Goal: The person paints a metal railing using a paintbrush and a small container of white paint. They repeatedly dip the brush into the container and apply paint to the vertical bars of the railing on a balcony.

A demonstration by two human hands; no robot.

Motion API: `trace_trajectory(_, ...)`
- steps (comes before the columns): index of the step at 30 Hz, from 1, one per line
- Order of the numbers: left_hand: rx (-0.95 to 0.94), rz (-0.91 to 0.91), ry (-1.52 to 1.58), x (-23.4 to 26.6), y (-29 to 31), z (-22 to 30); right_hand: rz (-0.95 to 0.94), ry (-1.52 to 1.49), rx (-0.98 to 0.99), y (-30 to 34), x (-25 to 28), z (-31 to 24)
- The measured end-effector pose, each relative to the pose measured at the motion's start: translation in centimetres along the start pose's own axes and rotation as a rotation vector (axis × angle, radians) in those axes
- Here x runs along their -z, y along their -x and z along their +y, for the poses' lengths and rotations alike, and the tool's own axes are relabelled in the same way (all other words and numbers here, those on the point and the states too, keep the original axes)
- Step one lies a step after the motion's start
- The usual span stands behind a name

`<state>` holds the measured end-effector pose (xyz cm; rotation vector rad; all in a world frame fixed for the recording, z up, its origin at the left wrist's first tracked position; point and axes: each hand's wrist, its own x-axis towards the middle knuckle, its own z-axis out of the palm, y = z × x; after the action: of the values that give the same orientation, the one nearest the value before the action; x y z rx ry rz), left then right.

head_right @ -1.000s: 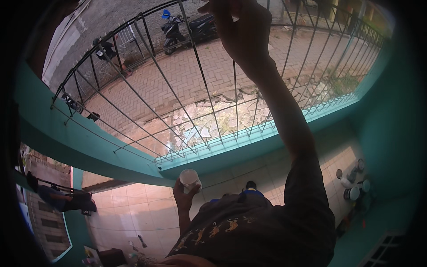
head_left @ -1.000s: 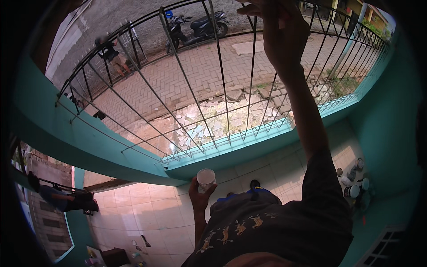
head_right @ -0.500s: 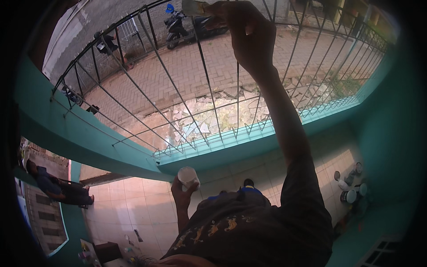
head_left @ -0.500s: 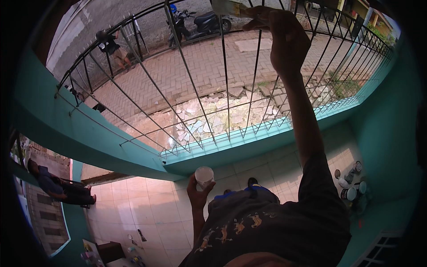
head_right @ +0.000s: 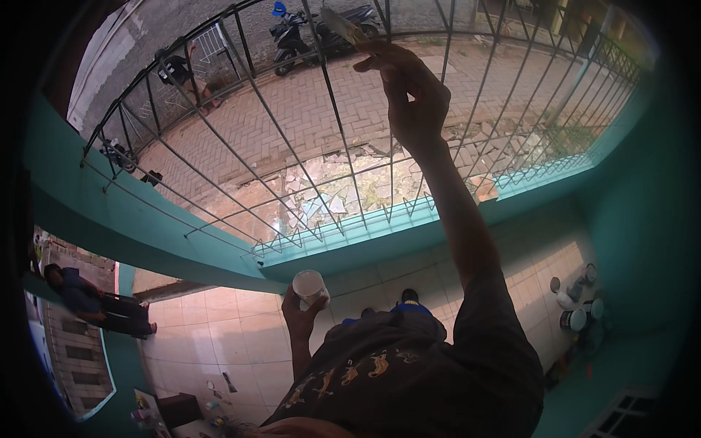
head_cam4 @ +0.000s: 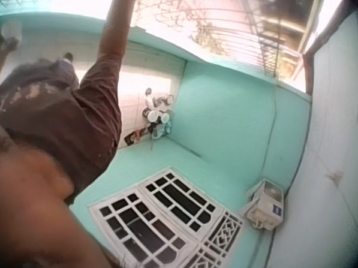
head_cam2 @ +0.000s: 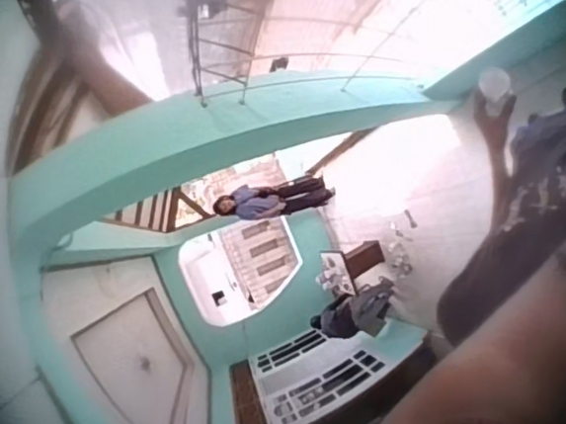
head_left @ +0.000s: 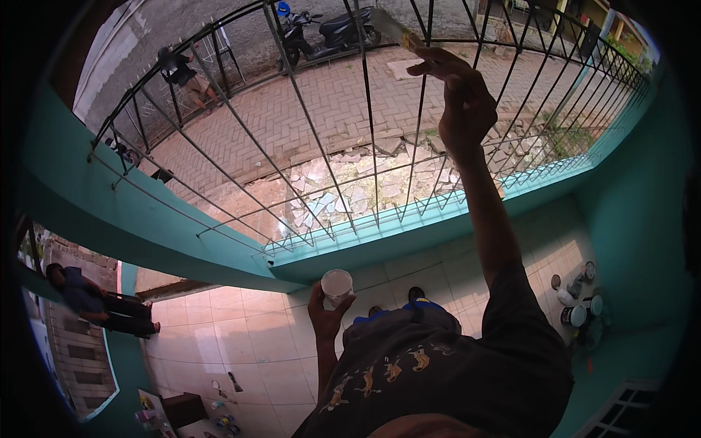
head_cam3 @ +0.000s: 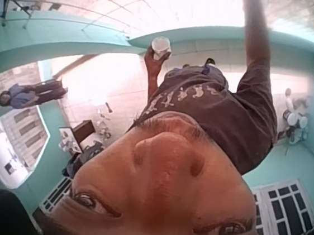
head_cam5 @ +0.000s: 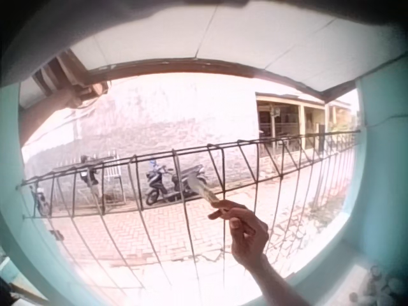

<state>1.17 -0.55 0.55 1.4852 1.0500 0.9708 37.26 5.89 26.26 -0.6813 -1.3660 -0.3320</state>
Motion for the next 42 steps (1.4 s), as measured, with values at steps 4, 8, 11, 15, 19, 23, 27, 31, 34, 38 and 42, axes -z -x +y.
trace_trajectory(4,-0.016,0.005,-0.012,0.2,0.1,-0.2,-0.236,0.22,0.219,2.1,-1.9,-0.4)
trace_trajectory(8,-0.012,-0.006,-0.063,0.2,-0.1,0.3,-0.238,0.279,0.328,4.6,-1.3,-1.0)
trace_trajectory(11,0.03,0.01,0.026,0.1,0.2,0.8,-0.17,0.397,0.318,3.4,-1.7,-1.5)
trace_trajectory(15,0.013,-0.022,-0.04,0.1,-0.2,0.4,-0.343,0.499,0.354,2.9,-3.2,-0.5)
trace_trajectory(19,0.026,-0.027,-0.001,-0.2,-0.1,0.7,-0.364,0.392,0.326,4.3,-3.0,-2.0)
trace_trajectory(23,0.007,-0.026,-0.002,-0.2,0.1,0.7,-0.16,0.077,0.126,3.6,-2.2,-0.9)
trace_trajectory(27,0.044,-0.021,-0.016,-0.1,0.2,0.7,0.021,-0.114,-0.04,2.7,-0.4,-0.1)
trace_trajectory(31,0.046,-0.023,-0.004,0.0,0.3,0.6,0.018,-0.081,0.085,1.4,-1.0,-0.4)
trace_trajectory(34,0.041,-0.026,-0.014,0.0,0.1,0.5,-0.22,0.247,0.272,2.0,-2.0,0.2)
trace_trajectory(38,0.029,-0.02,-0.02,-0.2,0.0,0.3,-0.332,0.315,0.35,3.8,-2.5,-1.5)
trace_trajectory(42,0.046,-0.025,-0.014,-0.2,0.1,0.8,-0.147,0.026,0.134,2.7,-2.3,-0.6)
